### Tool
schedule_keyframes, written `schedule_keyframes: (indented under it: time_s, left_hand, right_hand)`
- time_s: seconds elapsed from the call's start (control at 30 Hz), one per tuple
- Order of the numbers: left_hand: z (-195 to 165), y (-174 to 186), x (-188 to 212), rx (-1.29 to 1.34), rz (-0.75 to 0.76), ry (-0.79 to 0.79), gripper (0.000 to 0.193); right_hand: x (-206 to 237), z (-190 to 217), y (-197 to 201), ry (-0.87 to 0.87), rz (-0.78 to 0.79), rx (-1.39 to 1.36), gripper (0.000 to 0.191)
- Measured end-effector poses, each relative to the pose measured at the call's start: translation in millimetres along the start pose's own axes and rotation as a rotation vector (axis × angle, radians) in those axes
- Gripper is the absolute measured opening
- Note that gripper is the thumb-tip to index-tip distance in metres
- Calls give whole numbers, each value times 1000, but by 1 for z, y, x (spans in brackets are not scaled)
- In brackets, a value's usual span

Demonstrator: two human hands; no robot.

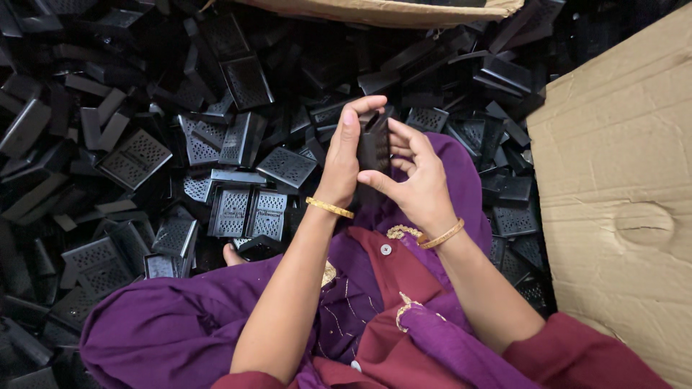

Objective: The person sits on the floor beside a large pile of black plastic parts and inspects them one at a time, turning each piece over in their hands before tossing it into a cardboard box. The cycle of picking, checking, and discarding pieces repeats throughout the episode.

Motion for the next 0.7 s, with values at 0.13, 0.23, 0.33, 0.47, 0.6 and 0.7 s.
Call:
schedule_keyframes:
  time_s: [0.13,0.23,0.33,0.47,0.6,0.7]
  left_hand:
    - [-4,2,5,55,68,43,60]
    - [-6,2,8,60,82,59,60]
    - [-6,0,8,36,70,56,61]
    - [-7,-3,9,27,45,9,60]
    - [-18,11,8,-346,48,-153,51]
    - [-25,33,0,-620,-120,-133,45]
  right_hand:
    - [0,-2,1,-84,22,-78,86]
    - [1,-6,-1,-75,27,-95,87]
    - [0,-10,-5,-64,23,-167,85]
    - [-2,-13,-3,-118,82,-397,82]
    - [1,-8,-1,-436,286,-710,60]
    - [9,1,-6,-486,340,-435,44]
Point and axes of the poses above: each hand's wrist, its own x-axis away from the middle knuckle, its own y-axis out of the back of the hand, z = x × y, the point moved 2 cm from there along -x, towards the middle knuckle, and after that the axes turned 4 degrees about -x, right-handed, at the moved point
